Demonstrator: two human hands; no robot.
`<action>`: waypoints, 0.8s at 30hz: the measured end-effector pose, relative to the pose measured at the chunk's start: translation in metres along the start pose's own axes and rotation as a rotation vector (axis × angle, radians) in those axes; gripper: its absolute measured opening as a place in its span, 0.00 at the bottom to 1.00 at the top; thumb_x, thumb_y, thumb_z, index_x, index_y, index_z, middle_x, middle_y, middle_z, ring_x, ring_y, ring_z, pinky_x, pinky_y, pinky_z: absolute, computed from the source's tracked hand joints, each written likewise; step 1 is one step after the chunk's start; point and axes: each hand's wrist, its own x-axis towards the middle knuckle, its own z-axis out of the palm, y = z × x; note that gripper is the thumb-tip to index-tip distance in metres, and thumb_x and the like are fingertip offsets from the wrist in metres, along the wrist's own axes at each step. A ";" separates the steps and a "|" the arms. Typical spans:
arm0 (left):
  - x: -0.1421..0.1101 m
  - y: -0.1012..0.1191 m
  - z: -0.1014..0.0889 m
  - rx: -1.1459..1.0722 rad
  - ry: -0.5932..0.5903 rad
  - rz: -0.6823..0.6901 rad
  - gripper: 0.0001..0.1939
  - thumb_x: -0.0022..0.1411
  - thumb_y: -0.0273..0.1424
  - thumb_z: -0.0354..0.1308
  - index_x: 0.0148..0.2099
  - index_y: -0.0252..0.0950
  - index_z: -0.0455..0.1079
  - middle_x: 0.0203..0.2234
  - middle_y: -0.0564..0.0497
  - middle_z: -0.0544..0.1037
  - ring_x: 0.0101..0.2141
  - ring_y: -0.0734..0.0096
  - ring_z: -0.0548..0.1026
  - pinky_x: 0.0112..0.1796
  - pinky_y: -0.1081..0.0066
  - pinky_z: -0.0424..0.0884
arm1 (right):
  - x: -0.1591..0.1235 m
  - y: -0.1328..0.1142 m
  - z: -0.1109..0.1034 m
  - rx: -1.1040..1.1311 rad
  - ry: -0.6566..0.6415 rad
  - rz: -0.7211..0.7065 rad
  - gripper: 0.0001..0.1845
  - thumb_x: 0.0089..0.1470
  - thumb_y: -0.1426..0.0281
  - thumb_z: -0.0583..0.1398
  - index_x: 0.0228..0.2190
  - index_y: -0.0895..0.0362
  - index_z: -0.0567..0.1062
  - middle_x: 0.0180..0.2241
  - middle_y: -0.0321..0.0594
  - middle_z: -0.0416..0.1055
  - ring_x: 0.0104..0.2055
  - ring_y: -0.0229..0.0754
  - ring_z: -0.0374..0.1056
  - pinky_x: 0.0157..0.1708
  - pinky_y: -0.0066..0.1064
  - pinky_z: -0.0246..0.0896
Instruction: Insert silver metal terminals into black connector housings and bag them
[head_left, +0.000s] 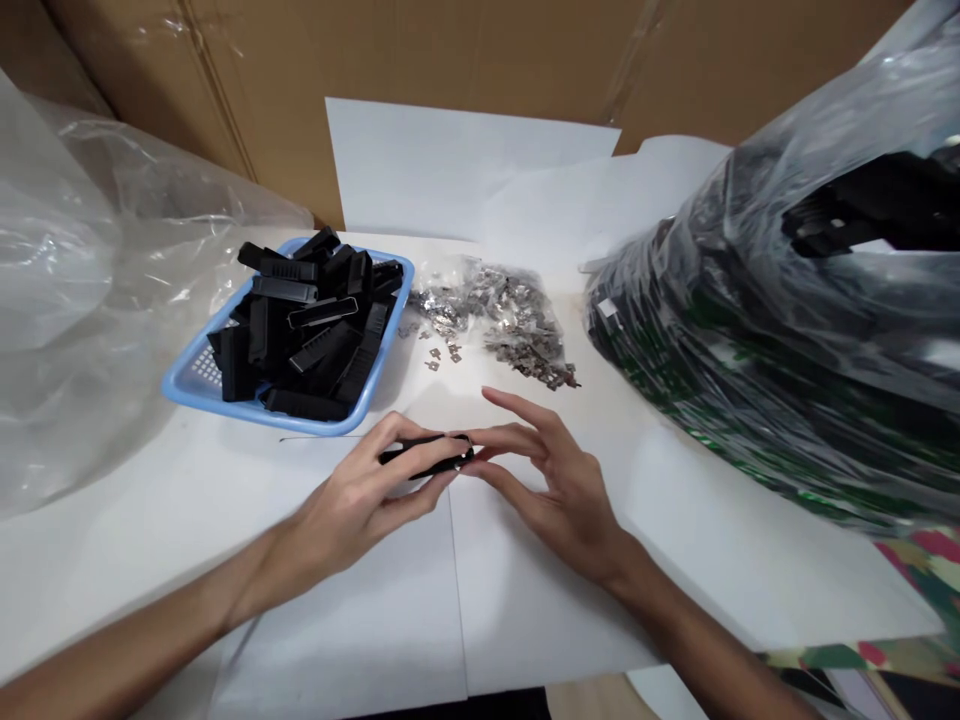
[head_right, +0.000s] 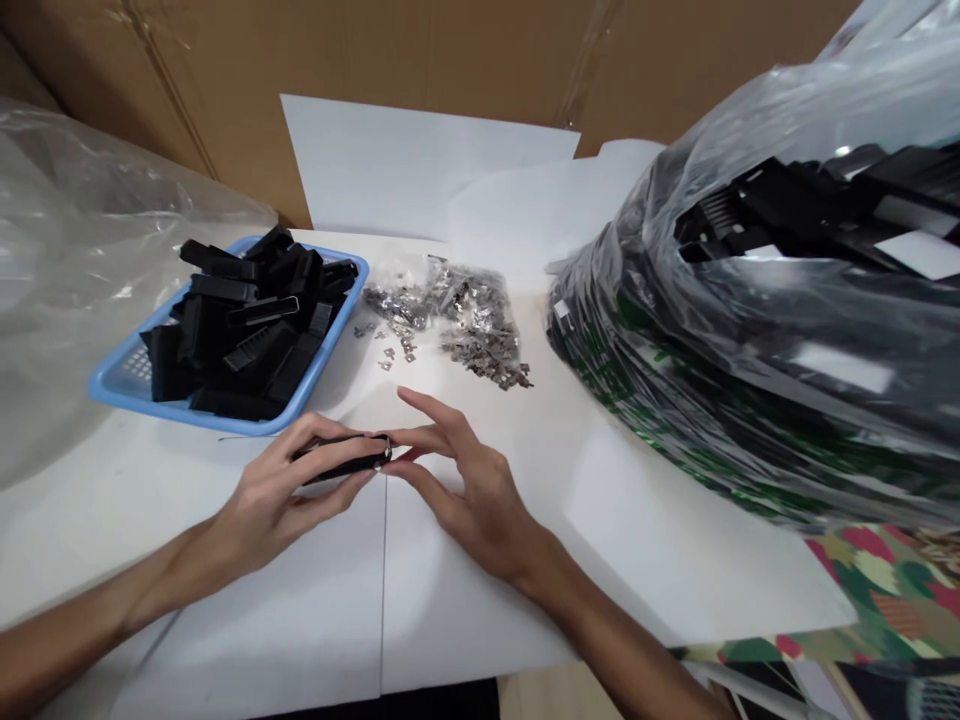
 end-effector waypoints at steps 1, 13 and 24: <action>0.000 0.000 -0.001 0.012 -0.016 0.002 0.21 0.73 0.25 0.59 0.64 0.44 0.68 0.43 0.49 0.72 0.42 0.72 0.76 0.43 0.72 0.78 | 0.000 0.000 0.000 0.013 0.001 0.010 0.35 0.63 0.76 0.65 0.66 0.43 0.62 0.47 0.36 0.81 0.48 0.41 0.80 0.51 0.35 0.80; 0.002 -0.002 -0.006 -0.059 -0.075 -0.068 0.16 0.75 0.27 0.56 0.61 0.45 0.71 0.39 0.52 0.70 0.39 0.73 0.73 0.40 0.75 0.74 | 0.005 0.002 0.003 0.074 -0.032 0.002 0.26 0.63 0.73 0.66 0.59 0.44 0.72 0.44 0.36 0.79 0.42 0.39 0.77 0.48 0.34 0.78; 0.004 0.005 -0.002 -0.368 0.000 -0.440 0.09 0.73 0.35 0.59 0.50 0.44 0.79 0.39 0.52 0.80 0.41 0.69 0.77 0.42 0.72 0.72 | 0.002 0.007 -0.004 -0.479 -0.200 -0.459 0.35 0.70 0.81 0.51 0.73 0.55 0.51 0.50 0.52 0.76 0.50 0.50 0.74 0.49 0.43 0.75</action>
